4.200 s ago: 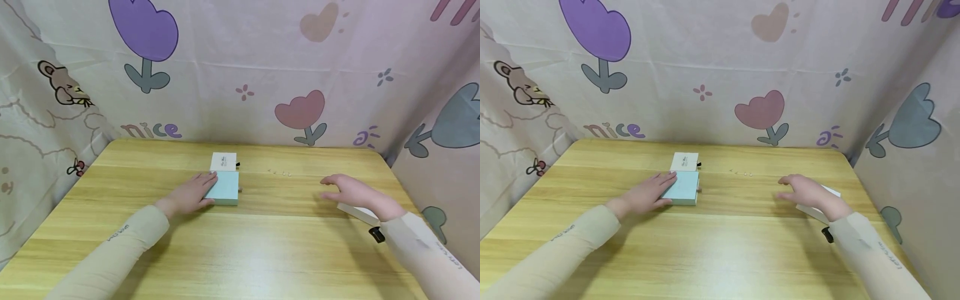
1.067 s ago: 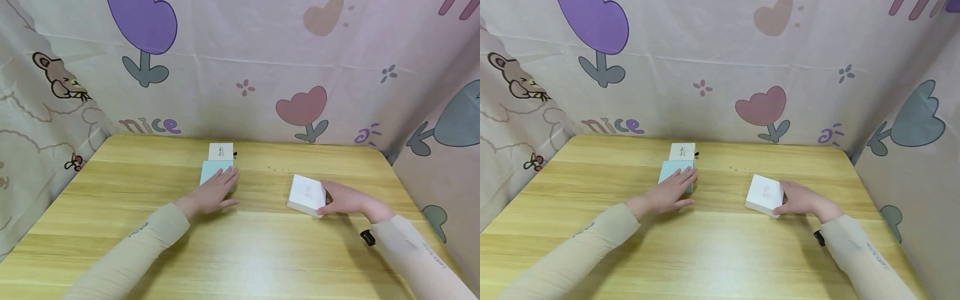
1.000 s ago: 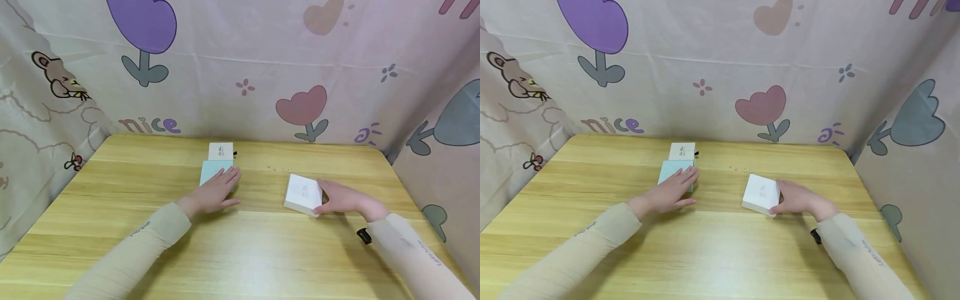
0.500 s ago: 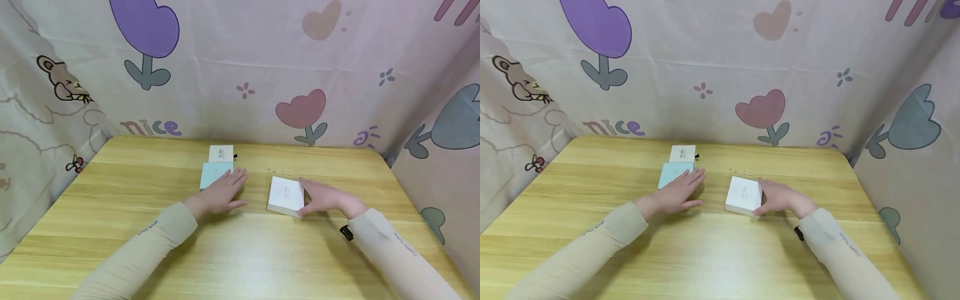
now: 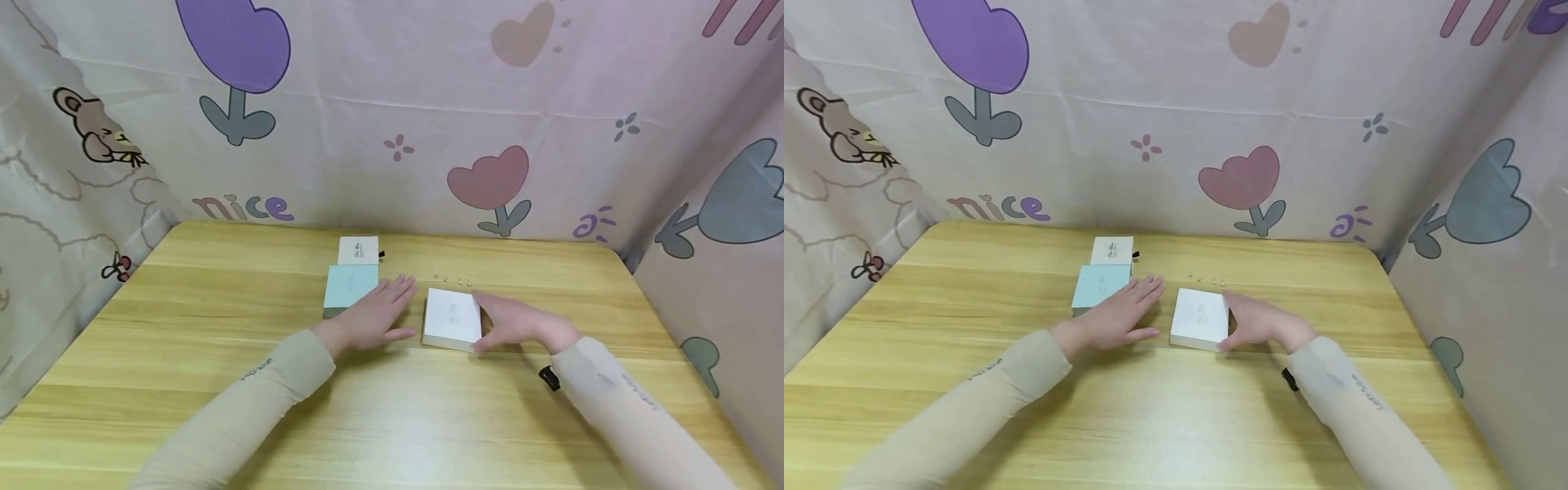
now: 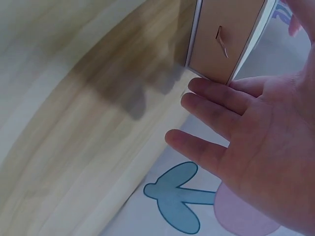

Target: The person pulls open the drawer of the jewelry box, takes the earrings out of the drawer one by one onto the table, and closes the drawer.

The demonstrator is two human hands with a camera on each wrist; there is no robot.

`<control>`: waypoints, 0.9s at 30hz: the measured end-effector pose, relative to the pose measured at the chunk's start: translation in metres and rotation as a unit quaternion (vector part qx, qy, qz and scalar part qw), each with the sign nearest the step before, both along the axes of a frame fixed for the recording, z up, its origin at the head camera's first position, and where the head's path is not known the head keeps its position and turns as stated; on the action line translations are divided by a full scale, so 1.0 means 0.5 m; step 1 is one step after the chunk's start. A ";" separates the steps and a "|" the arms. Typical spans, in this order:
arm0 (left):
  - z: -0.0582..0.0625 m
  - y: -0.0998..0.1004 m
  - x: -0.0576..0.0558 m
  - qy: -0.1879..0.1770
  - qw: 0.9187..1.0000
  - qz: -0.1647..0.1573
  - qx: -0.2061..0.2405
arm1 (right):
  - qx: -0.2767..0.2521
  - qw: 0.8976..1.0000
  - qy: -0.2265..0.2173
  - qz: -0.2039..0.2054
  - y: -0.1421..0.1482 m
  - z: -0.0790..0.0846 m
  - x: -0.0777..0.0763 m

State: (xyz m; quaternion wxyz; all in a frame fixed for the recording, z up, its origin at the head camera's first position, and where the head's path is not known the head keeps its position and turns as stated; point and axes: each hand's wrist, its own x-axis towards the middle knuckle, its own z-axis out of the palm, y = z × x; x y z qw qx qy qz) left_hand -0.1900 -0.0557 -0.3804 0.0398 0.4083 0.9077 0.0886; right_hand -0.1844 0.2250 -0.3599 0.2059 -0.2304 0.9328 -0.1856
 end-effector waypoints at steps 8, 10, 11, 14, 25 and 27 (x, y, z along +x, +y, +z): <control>0.000 0.035 -0.010 -0.003 1.000 -0.007 -0.028 | -0.002 1.000 -0.013 0.008 -0.023 -0.003 -0.012; -0.004 0.042 -0.017 -0.001 0.999 -0.004 -0.043 | 0.010 1.000 -0.012 0.009 -0.027 -0.002 -0.014; -0.006 0.045 -0.021 -0.001 0.999 -0.003 -0.048 | 0.016 1.000 -0.012 0.009 -0.029 -0.002 -0.015; -0.007 0.052 -0.030 -0.008 0.998 0.005 -0.064 | 0.033 0.999 -0.015 0.005 -0.032 -0.001 -0.016; -0.014 0.064 -0.027 -0.032 0.996 -0.004 -0.087 | 0.024 1.000 -0.015 0.013 -0.048 0.004 -0.017; -0.018 0.067 -0.026 -0.026 0.995 -0.009 -0.095 | 0.023 1.000 -0.016 0.010 -0.046 0.005 -0.017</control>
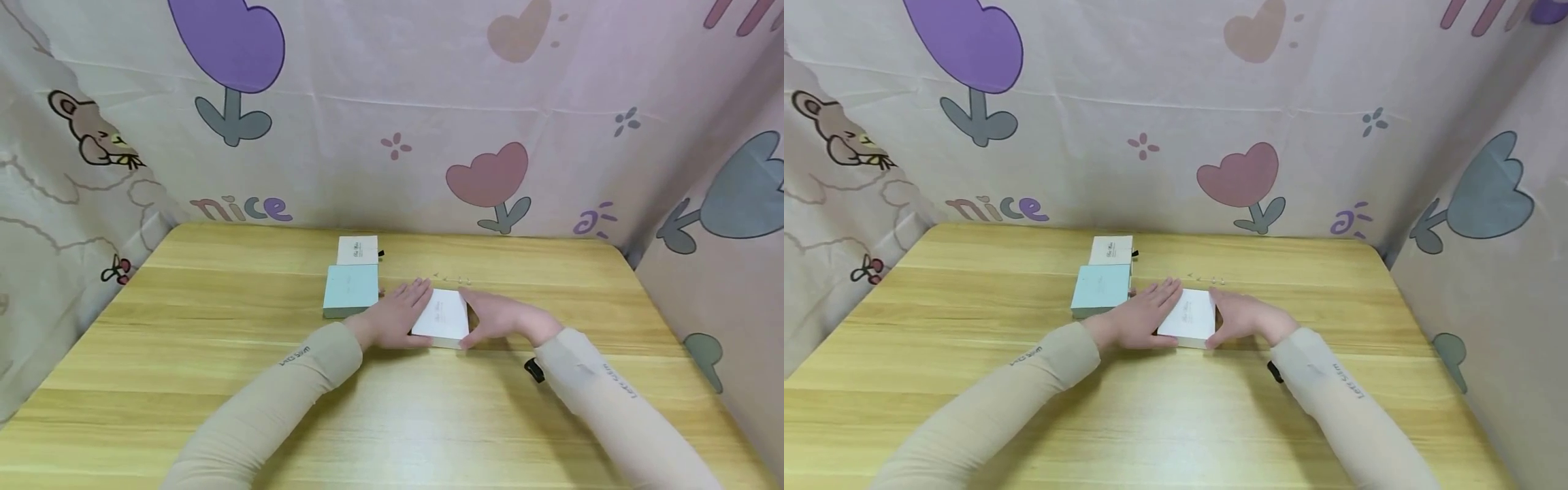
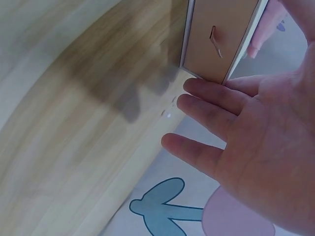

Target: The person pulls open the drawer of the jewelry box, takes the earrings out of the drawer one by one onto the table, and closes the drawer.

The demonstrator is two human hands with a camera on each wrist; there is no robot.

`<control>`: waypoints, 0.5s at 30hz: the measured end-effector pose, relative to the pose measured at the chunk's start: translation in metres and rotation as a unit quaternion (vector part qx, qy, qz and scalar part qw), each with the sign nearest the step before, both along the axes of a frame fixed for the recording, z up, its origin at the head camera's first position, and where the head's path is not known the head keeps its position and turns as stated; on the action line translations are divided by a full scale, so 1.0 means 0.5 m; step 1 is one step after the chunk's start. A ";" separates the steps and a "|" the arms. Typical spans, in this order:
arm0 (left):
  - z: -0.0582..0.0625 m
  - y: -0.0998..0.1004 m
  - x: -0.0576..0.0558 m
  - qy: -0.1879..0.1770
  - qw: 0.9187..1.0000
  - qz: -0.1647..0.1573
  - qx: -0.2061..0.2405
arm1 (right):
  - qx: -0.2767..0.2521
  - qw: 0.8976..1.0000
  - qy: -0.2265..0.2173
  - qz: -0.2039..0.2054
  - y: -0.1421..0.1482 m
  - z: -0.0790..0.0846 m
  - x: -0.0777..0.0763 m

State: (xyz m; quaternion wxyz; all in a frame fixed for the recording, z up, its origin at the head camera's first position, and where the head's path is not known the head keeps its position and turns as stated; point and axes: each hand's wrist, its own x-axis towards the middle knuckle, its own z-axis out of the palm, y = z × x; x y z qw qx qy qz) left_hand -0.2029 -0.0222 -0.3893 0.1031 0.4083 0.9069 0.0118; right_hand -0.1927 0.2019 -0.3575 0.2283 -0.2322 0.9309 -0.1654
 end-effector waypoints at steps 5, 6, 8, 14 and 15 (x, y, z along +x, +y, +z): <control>-0.003 0.005 0.002 0.009 1.000 0.003 -0.013 | -0.006 1.000 -0.001 0.000 0.006 -0.003 0.000; -0.003 0.006 0.003 0.009 1.000 0.003 -0.015 | -0.007 1.000 -0.002 0.001 0.008 -0.003 0.000; -0.003 0.006 0.003 0.009 1.000 0.003 -0.019 | -0.013 1.000 -0.006 0.000 0.012 -0.004 0.000; -0.002 0.005 0.003 0.015 1.000 0.000 -0.025 | -0.039 0.999 -0.006 -0.003 0.028 0.003 -0.005; -0.002 0.004 0.003 0.017 1.000 0.000 -0.026 | -0.042 0.999 0.001 -0.003 0.031 0.004 -0.006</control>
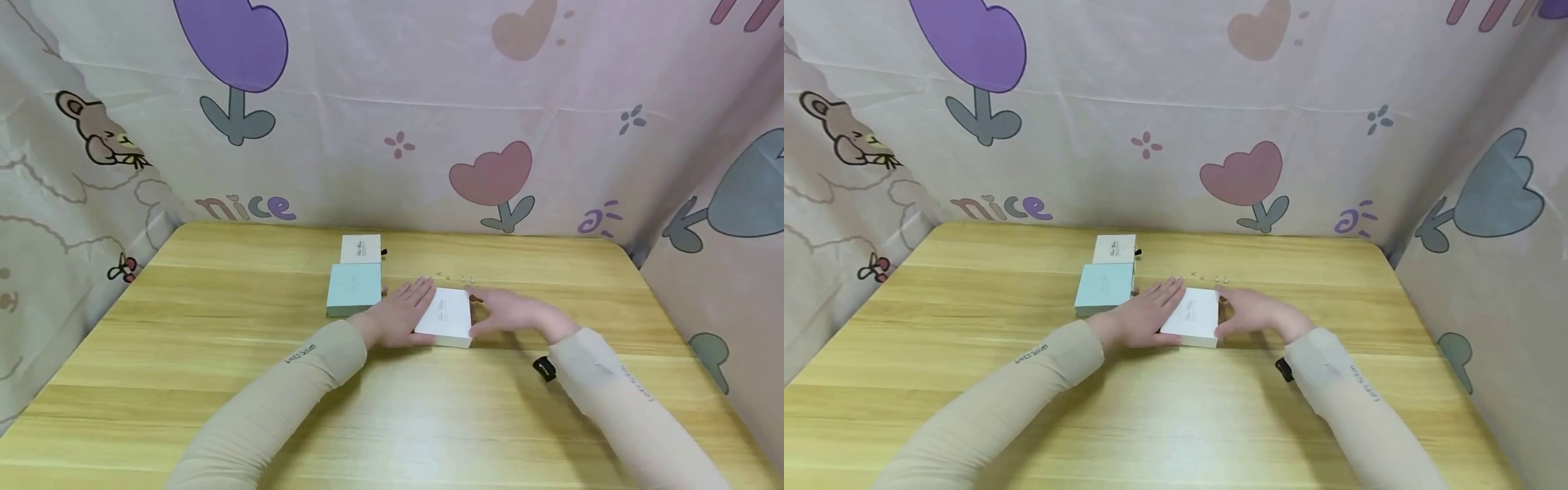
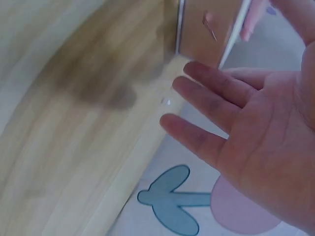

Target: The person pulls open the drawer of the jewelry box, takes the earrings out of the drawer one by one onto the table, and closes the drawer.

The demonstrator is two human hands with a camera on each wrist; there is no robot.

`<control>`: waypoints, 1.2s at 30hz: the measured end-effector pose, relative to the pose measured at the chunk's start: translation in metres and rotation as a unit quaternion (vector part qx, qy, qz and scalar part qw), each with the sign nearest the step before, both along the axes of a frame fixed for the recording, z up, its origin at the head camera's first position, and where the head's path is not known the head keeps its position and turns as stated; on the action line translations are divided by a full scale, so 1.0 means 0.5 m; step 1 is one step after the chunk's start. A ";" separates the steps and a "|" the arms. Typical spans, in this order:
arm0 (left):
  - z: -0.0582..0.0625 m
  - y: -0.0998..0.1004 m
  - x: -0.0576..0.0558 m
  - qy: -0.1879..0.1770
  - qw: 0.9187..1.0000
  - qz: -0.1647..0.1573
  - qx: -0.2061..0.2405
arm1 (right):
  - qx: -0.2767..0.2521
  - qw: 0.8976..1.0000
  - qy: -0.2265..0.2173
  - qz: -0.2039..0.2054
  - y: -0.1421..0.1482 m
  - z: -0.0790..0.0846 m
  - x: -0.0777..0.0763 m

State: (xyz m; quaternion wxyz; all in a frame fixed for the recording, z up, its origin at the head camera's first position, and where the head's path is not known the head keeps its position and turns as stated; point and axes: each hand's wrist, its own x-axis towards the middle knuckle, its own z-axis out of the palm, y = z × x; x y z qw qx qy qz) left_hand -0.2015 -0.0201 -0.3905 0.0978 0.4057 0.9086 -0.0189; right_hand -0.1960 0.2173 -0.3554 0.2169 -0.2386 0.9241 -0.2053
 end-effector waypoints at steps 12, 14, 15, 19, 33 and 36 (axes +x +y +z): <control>-0.001 0.002 0.000 -0.002 1.000 0.000 0.000 | 0.004 0.997 0.052 -0.050 -0.014 -0.019 -0.004; 0.000 0.002 0.001 -0.003 1.000 0.001 -0.001 | 0.008 0.996 0.053 -0.067 -0.021 -0.020 -0.002; 0.000 0.002 0.001 -0.002 1.000 0.001 -0.001 | 0.009 0.996 0.052 -0.077 -0.024 -0.020 -0.002; 0.001 0.002 0.002 0.000 1.000 0.001 -0.002 | 0.009 0.994 0.044 -0.103 -0.032 -0.027 -0.001; -0.004 0.006 0.003 0.008 1.000 0.000 -0.011 | 0.003 0.992 0.007 -0.123 -0.030 -0.027 0.003; -0.003 0.004 0.004 0.007 1.000 0.001 -0.013 | 0.009 0.992 0.002 -0.125 -0.023 -0.027 0.004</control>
